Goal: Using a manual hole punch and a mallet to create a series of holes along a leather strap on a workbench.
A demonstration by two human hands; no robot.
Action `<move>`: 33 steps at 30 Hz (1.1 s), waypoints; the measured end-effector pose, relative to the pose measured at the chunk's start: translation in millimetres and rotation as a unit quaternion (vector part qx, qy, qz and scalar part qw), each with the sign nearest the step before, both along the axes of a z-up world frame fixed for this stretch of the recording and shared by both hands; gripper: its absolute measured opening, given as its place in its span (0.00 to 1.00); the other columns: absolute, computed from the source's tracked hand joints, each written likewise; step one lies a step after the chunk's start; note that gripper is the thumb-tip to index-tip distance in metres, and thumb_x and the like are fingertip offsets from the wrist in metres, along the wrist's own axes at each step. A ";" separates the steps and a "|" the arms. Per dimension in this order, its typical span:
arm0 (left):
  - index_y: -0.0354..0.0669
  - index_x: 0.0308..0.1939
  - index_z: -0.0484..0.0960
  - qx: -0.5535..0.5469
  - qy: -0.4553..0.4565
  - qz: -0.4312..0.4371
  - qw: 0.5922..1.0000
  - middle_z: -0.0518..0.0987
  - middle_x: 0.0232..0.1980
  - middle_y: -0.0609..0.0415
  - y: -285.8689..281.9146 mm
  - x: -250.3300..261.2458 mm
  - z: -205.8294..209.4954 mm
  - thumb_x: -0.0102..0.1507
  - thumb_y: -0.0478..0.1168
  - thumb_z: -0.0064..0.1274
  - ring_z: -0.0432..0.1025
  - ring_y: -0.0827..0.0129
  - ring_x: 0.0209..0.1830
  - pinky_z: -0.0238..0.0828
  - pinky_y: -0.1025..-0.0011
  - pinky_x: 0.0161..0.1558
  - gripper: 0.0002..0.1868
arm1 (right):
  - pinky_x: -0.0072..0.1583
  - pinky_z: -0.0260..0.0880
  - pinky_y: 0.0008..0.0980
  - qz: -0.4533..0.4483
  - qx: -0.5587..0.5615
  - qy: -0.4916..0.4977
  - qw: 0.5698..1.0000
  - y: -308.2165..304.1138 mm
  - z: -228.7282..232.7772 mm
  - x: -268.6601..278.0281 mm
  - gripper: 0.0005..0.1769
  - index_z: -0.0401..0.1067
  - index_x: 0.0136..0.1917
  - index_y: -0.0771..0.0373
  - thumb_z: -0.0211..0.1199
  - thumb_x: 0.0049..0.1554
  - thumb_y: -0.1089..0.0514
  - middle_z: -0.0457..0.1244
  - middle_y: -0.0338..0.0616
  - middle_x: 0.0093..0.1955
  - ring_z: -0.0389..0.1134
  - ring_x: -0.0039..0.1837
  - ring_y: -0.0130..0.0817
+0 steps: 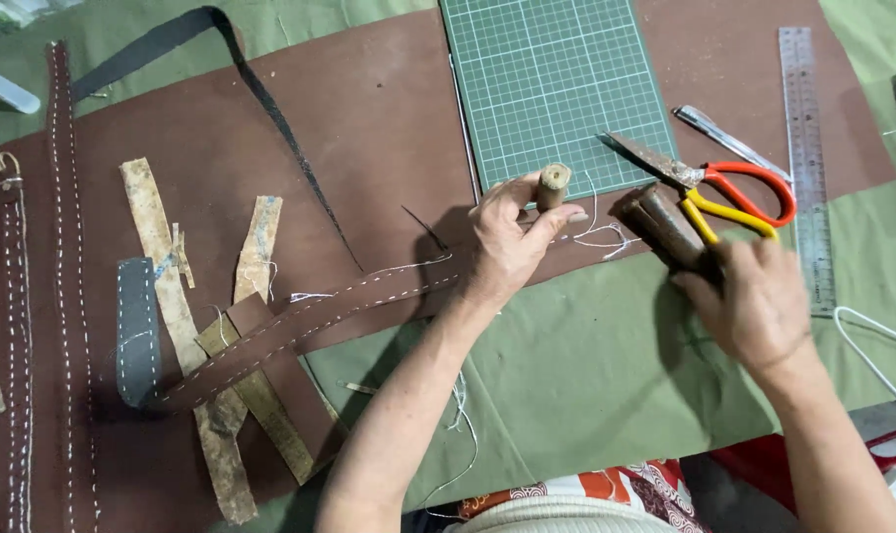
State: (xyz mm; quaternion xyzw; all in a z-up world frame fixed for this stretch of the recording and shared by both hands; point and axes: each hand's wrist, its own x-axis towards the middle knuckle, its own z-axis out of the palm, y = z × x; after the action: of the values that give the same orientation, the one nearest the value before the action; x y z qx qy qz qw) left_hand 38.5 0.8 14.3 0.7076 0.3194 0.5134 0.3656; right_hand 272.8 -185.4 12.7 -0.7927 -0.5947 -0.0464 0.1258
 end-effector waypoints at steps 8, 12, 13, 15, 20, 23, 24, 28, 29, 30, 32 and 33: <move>0.48 0.48 0.83 0.047 0.019 0.003 0.999 0.85 0.46 0.60 -5.2 -0.8 8.3 0.56 0.47 0.71 0.79 0.64 0.45 0.76 0.65 0.55 0.20 | 0.55 0.65 0.48 -0.006 0.107 0.160 0.981 6.8 39.1 -17.8 0.28 0.67 0.72 0.63 0.69 0.63 0.54 0.68 0.56 0.57 0.68 0.51 0.55; 0.56 0.40 0.85 0.018 0.017 -0.014 1.000 0.84 0.37 0.65 -10.8 2.8 12.2 0.60 0.48 0.63 0.76 0.68 0.37 0.69 0.68 0.52 0.08 | 0.72 0.63 0.43 0.135 0.277 0.228 0.924 15.6 157.3 -70.8 0.23 0.62 0.76 0.84 0.59 0.73 0.68 0.59 0.70 0.75 0.63 0.71 0.54; 0.55 0.45 0.84 0.012 0.029 -0.015 0.999 0.83 0.38 0.65 -11.7 1.3 14.3 0.59 0.47 0.66 0.75 0.68 0.40 0.70 0.69 0.53 0.12 | 0.59 0.56 0.35 0.059 0.327 0.268 0.904 14.7 161.7 -75.7 0.17 0.66 0.71 0.83 0.48 0.80 0.64 0.59 0.62 0.63 0.59 0.57 0.44; 0.54 0.50 0.83 0.007 0.040 -0.014 0.999 0.81 0.38 0.65 -10.8 -0.8 15.7 0.58 0.45 0.69 0.73 0.68 0.43 0.70 0.70 0.54 0.18 | 0.46 0.50 0.27 -0.015 0.372 0.306 0.876 24.9 168.1 -83.1 0.23 0.70 0.67 0.81 0.38 0.86 0.60 0.59 0.54 0.52 0.55 0.43 0.34; 0.47 0.49 0.80 0.117 0.086 -0.001 0.989 0.83 0.43 0.52 -0.6 -1.7 -4.0 0.62 0.42 0.60 0.77 0.53 0.45 0.69 0.59 0.53 0.13 | 0.37 0.67 0.46 0.214 -0.019 0.025 0.976 78.9 175.9 -84.1 0.35 0.62 0.80 0.55 0.64 0.60 0.55 0.63 0.44 0.42 0.66 0.35 0.52; 0.52 0.44 0.84 0.041 0.083 -0.009 0.996 0.87 0.42 0.59 -6.3 -3.7 27.3 0.57 0.45 0.66 0.79 0.63 0.41 0.72 0.66 0.48 0.13 | 0.50 0.68 0.20 0.082 0.089 -0.306 0.944 70.2 198.8 -70.0 0.28 0.71 0.82 0.39 0.64 0.70 0.43 0.72 0.27 0.56 0.74 0.53 0.27; 0.52 0.44 0.84 0.036 0.086 -0.010 0.996 0.87 0.42 0.59 -8.4 -4.2 21.0 0.57 0.45 0.66 0.79 0.63 0.41 0.72 0.66 0.48 0.13 | 0.50 0.68 0.20 0.084 0.085 -0.303 0.946 58.9 188.4 -53.3 0.28 0.71 0.82 0.39 0.64 0.70 0.43 0.72 0.27 0.56 0.74 0.53 0.27; 0.48 0.48 0.83 0.060 0.047 -0.011 0.997 0.85 0.41 0.58 -6.4 -1.1 10.0 0.58 0.45 0.68 0.77 0.64 0.41 0.74 0.66 0.49 0.17 | 0.66 0.65 0.53 0.170 0.190 0.084 0.963 41.1 167.9 -43.8 0.05 0.56 0.56 0.72 0.39 0.69 0.73 0.58 0.56 0.49 0.67 0.65 0.64; 0.45 0.47 0.82 0.105 0.039 0.004 0.994 0.85 0.41 0.57 -4.7 0.6 8.7 0.57 0.43 0.69 0.78 0.63 0.39 0.74 0.63 0.50 0.17 | 0.64 0.67 0.49 0.168 0.146 -0.007 0.975 44.0 166.5 -55.3 0.36 0.69 0.81 0.76 0.49 0.60 0.82 0.68 0.57 0.61 0.68 0.61 0.55; 0.45 0.47 0.82 0.105 0.039 0.004 0.994 0.85 0.41 0.57 -4.1 -2.0 8.2 0.57 0.43 0.69 0.78 0.63 0.39 0.74 0.63 0.50 0.17 | 0.64 0.67 0.49 0.169 0.147 -0.007 0.975 53.5 157.5 -64.2 0.36 0.69 0.81 0.76 0.49 0.60 0.82 0.68 0.57 0.61 0.68 0.61 0.55; 0.52 0.58 0.79 0.098 0.099 -0.014 0.990 0.80 0.35 0.53 1.0 -7.8 5.3 0.68 0.62 0.47 0.74 0.53 0.38 0.70 0.60 0.48 0.25 | 0.54 0.67 0.37 0.215 0.096 0.129 0.963 72.9 136.1 -83.9 0.34 0.60 0.80 0.59 0.65 0.64 0.63 0.68 0.48 0.61 0.68 0.54 0.46; 0.52 0.58 0.79 0.099 0.096 -0.010 0.990 0.80 0.35 0.53 5.1 -0.2 0.3 0.68 0.62 0.47 0.74 0.53 0.38 0.70 0.60 0.48 0.25 | 0.54 0.67 0.37 0.218 0.096 0.125 0.963 67.1 145.5 -78.4 0.34 0.60 0.80 0.59 0.65 0.64 0.63 0.68 0.48 0.61 0.68 0.54 0.46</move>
State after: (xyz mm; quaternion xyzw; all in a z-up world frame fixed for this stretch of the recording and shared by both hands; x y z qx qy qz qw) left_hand 38.3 5.9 14.6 0.7893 0.2933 0.4687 0.2669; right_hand 194.4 -118.3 158.2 -0.6274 -0.7255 0.0248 0.2820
